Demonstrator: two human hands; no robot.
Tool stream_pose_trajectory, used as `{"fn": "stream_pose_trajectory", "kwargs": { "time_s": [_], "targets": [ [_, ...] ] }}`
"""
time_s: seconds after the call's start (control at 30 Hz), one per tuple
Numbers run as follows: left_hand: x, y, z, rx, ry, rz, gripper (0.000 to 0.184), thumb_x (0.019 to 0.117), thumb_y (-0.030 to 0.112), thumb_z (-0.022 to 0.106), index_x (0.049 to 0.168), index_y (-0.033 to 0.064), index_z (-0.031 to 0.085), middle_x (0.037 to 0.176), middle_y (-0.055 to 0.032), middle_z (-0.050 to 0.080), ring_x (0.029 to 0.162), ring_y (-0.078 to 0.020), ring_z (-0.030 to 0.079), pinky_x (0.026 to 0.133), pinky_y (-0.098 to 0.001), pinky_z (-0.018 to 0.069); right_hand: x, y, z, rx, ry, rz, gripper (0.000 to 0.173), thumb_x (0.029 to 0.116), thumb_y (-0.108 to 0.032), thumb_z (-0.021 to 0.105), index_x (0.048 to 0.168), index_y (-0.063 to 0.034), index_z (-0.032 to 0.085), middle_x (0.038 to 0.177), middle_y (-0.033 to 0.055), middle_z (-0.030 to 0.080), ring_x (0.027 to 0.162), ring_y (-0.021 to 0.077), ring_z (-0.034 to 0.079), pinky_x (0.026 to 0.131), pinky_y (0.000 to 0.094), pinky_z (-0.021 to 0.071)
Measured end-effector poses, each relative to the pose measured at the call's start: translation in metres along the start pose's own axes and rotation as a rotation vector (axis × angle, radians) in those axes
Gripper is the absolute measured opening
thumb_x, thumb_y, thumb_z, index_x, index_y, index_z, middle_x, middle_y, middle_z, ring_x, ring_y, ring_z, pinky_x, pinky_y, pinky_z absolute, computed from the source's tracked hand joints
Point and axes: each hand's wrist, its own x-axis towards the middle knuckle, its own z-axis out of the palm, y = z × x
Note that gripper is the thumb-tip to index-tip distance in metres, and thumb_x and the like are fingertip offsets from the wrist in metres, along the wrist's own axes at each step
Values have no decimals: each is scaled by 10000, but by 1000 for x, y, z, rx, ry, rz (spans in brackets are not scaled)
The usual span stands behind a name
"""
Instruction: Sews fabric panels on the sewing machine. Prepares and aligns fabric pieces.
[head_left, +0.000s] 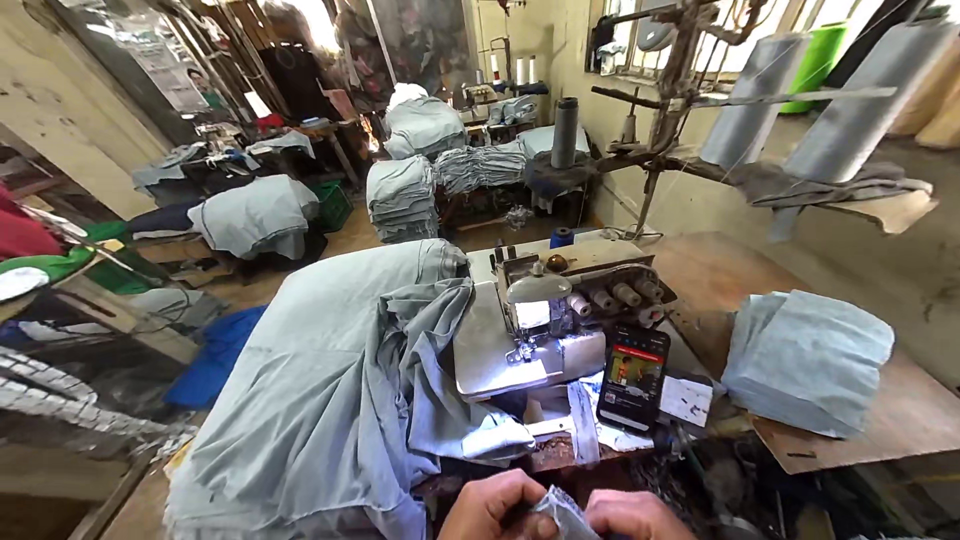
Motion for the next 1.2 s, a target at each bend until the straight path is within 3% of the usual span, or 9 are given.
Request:
{"fn": "stream_pose_trajectory", "kwargs": {
  "time_s": [0.17,0.3,0.37,0.53,0.73,0.8,0.9,1.1,1.2],
  "targets": [
    [1,-9,4,-23,16,-11,146,1010,85,606,1004,-34,690,889,-55,687,739,-64,651,689,-245,576,-3,0,4,3,96,26,348,912,-318,783,984,20,740,929,115,721,964,171,657,897,344,525],
    [5,-6,9,-63,32,-3,117,1001,27,591,1056,-42,669,912,-45,692,758,-50,656,708,-243,580,2,-8,9,90,171,55,580,837,-344,856,1236,23,648,1196,142,654,1061,155,668,876,322,605],
    [5,-6,11,-90,73,15,120,1003,12,576,1080,-29,658,926,-28,688,759,-42,655,698,-244,584,1,-10,11,75,164,90,659,815,-272,879,1318,49,599,1192,167,663,1035,173,686,882,345,608],
    [1,-10,9,-134,127,11,94,1015,45,576,1048,0,652,876,4,694,738,-43,666,676,-250,591,-6,-11,11,82,131,123,361,892,-104,790,1191,58,670,1059,131,746,947,147,734,872,353,621],
    [3,-7,12,48,-62,88,152,1014,70,595,1024,-59,674,848,-99,693,730,-86,655,684,-262,564,10,1,1,124,-34,46,782,870,-507,774,1406,21,564,1360,167,616,1234,195,612,1018,385,541],
    [5,-2,15,105,-62,100,161,1013,80,601,1020,-60,681,847,-112,701,729,-96,661,687,-267,566,15,-2,4,186,-30,34,629,889,-371,793,1327,44,616,1232,134,694,1114,139,678,970,345,577],
    [3,-1,11,143,1,92,213,1028,148,605,977,-42,688,806,-90,685,689,-79,644,637,-254,556,10,-2,1,196,-25,54,283,914,-211,774,1013,46,709,893,76,727,805,68,687,740,272,588],
    [4,-11,16,73,13,25,195,1024,135,606,997,-36,694,869,-81,697,763,-81,658,708,-253,564,-1,4,6,299,-10,123,167,966,-150,702,967,17,718,823,14,727,720,23,666,679,241,573],
    [7,-14,17,43,-16,11,171,1014,114,610,1001,-35,693,890,-82,695,784,-82,661,723,-252,566,-6,13,11,318,27,70,173,954,-148,722,928,22,734,912,36,731,845,39,678,776,243,579]
  ]
}}
